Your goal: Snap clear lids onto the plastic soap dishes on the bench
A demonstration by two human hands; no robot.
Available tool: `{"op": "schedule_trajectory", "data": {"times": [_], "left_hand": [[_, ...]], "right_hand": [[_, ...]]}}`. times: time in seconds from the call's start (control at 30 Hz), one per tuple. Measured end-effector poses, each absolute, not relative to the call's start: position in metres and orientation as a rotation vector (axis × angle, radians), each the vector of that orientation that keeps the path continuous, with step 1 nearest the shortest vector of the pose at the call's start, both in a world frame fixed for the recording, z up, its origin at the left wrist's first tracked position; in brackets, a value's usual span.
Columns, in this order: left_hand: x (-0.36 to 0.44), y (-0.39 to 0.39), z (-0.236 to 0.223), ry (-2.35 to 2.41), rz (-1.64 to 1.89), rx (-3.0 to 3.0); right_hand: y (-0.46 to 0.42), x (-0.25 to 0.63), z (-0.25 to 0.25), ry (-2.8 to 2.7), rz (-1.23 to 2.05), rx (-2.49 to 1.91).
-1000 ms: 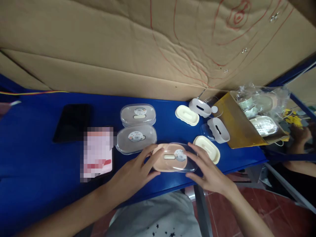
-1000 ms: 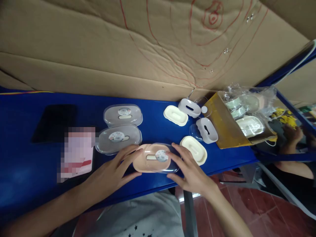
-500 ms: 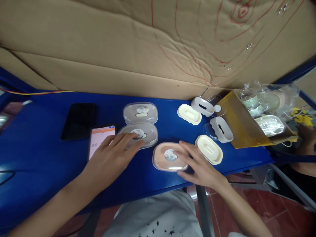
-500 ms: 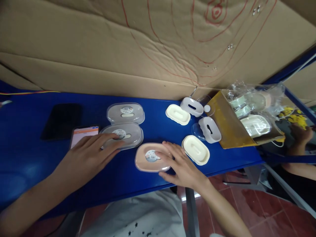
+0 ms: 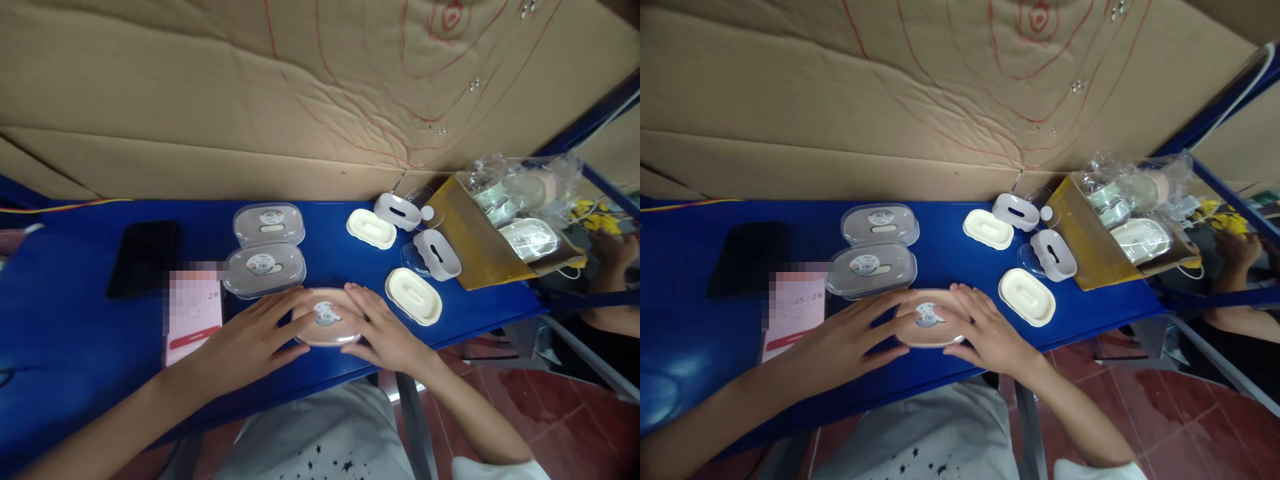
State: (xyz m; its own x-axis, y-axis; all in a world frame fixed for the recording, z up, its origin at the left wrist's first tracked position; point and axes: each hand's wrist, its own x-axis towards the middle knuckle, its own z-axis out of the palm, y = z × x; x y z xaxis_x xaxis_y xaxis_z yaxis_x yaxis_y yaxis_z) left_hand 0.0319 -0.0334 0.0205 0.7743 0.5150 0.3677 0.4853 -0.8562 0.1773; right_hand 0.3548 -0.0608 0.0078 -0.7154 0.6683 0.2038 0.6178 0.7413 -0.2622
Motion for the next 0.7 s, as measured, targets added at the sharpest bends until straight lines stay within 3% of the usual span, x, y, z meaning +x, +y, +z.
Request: {"op": "schedule_trajectory", "data": {"times": [0.4,0.7], "left_hand": [[0.044,-0.032,0.011,0.785,0.713,3.071],[0.071,-0.031,0.023,0.923,0.62,3.173]], "right_hand": [[-0.064,0.356,0.002,-2.666,0.032,-1.018],[-0.04,0.363,0.003,-2.457,-0.143,-1.434]]}}
